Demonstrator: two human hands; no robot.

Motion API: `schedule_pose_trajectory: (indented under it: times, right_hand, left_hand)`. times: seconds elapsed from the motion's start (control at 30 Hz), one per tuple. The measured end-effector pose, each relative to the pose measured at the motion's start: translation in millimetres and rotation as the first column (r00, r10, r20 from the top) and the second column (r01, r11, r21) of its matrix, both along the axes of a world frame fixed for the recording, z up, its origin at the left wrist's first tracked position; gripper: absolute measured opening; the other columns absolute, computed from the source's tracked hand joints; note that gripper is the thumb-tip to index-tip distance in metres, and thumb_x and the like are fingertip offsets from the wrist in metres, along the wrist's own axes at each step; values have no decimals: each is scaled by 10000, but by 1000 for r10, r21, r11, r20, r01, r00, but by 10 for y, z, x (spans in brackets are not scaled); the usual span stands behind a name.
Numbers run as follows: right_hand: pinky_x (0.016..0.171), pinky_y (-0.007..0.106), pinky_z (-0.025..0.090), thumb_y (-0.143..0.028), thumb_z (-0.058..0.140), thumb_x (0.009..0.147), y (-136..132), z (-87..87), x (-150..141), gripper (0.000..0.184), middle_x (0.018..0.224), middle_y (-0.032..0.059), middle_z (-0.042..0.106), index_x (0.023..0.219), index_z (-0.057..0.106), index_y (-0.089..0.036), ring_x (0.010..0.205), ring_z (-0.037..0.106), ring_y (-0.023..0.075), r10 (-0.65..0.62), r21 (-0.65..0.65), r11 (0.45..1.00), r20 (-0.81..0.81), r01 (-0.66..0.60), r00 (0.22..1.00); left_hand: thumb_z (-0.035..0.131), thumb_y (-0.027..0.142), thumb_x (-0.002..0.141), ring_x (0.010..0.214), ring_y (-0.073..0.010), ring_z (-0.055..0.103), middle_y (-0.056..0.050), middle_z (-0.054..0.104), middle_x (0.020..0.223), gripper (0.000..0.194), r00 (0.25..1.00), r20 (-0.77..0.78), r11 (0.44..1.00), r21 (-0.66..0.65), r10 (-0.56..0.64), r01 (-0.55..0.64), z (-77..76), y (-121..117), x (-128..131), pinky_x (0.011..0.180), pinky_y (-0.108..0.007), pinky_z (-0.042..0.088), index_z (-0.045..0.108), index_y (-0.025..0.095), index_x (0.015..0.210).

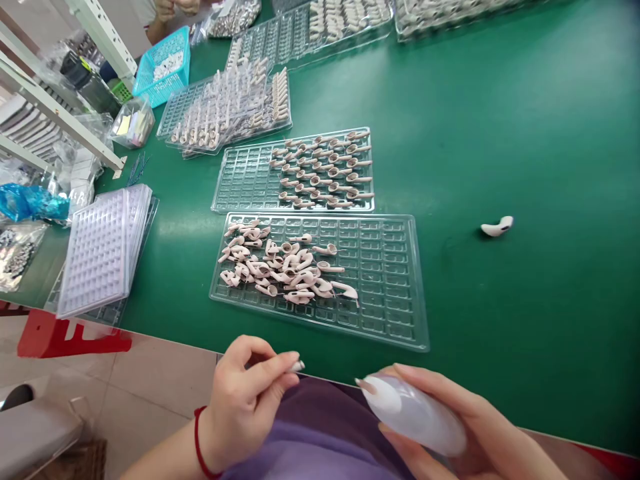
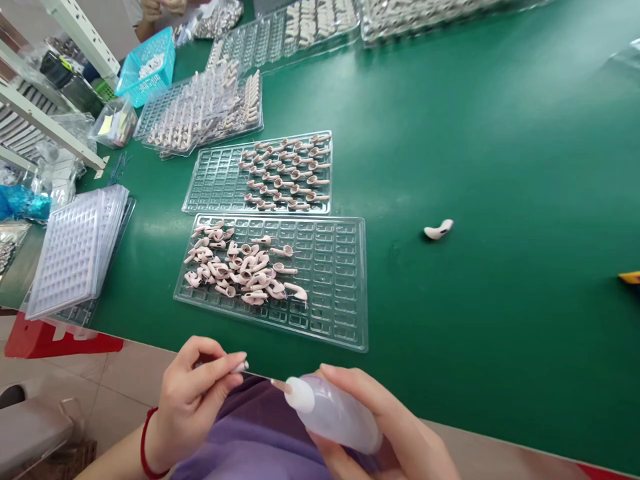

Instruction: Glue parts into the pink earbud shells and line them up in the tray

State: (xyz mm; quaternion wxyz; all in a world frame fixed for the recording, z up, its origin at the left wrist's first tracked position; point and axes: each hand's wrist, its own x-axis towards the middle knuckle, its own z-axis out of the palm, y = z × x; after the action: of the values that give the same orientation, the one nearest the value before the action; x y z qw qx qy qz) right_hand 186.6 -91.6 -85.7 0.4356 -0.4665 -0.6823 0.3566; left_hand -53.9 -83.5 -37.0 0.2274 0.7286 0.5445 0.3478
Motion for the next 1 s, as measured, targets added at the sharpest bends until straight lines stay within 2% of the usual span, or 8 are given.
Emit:
schedule_pose_trajectory:
  times: [0.07, 0.13, 0.23, 0.3, 0.37, 0.5, 0.63, 1.0]
  right_hand:
    - [672, 220, 603, -165, 611, 846, -6, 28, -67, 405, 984, 76, 711, 1243, 548, -215, 773, 730, 186, 24, -11, 1000, 7, -24, 1000]
    - [662, 224, 591, -122, 592, 835, 13, 68, -156, 384, 928, 66, 706, 1203, 553, -222, 751, 720, 179, 66, 45, 997, 5, -66, 998]
    - [632, 239, 574, -45, 549, 822, 62, 113, -289, 375, 867, 68, 689, 1157, 562, -212, 728, 693, 173, 115, 173, 978, 2, -113, 993]
    - [605, 240, 559, -3, 527, 809, 93, 123, -359, 350, 823, 61, 673, 1096, 581, -196, 690, 659, 156, 128, 255, 958, 15, -127, 992]
    - [613, 249, 551, 23, 524, 794, 111, 117, -408, 318, 789, 50, 665, 1020, 600, -186, 675, 633, 147, 103, 327, 939, 39, -110, 994]
    - [660, 276, 544, 39, 526, 792, 107, 81, -458, 295, 786, 49, 672, 955, 622, -188, 712, 618, 157, 17, 385, 921, 99, -54, 995]
    - [672, 282, 536, 20, 526, 812, 85, 58, -472, 279, 792, 48, 672, 956, 627, -196, 734, 616, 162, -8, 382, 923, 115, -37, 993]
    - [676, 288, 527, 40, 532, 797, 73, 45, -475, 298, 814, 52, 666, 968, 621, -187, 752, 593, 167, -1, 366, 929, 115, -42, 993]
  left_hand:
    - [626, 221, 921, 703, -127, 650, -69, 672, 849, 206, 984, 179, 989, -147, 13, 14, 32, -95, 55, 631, -218, 565, 757, 211, 1080]
    - [673, 288, 890, 714, -152, 678, -82, 725, 820, 181, 941, 320, 937, -348, 106, 13, 36, -173, 118, 661, -238, 570, 792, 208, 1000]
    - [755, 396, 799, 697, -186, 690, -106, 764, 790, 236, 813, 442, 716, -697, 380, 44, -23, -237, 191, 656, -267, 566, 816, 174, 851]
    - [798, 440, 737, 645, -171, 670, -96, 762, 740, 291, 700, 461, 551, -827, 545, 116, -91, -251, 215, 631, -259, 552, 814, 157, 801]
    - [819, 440, 711, 588, -134, 628, -68, 738, 669, 300, 618, 474, 479, -861, 627, 174, -165, -258, 226, 612, -233, 525, 809, 149, 781]
    - [829, 402, 710, 487, -67, 502, -17, 667, 575, 265, 544, 494, 467, -861, 678, 200, -270, -274, 240, 524, -181, 438, 787, 141, 702]
    - [825, 394, 713, 428, -41, 402, 3, 617, 535, 274, 529, 491, 467, -863, 692, 190, -295, -276, 253, 440, -170, 348, 767, 132, 662]
    - [815, 380, 728, 448, -50, 424, -27, 661, 582, 258, 524, 505, 492, -852, 686, 177, -316, -270, 294, 416, -166, 329, 781, 131, 669]
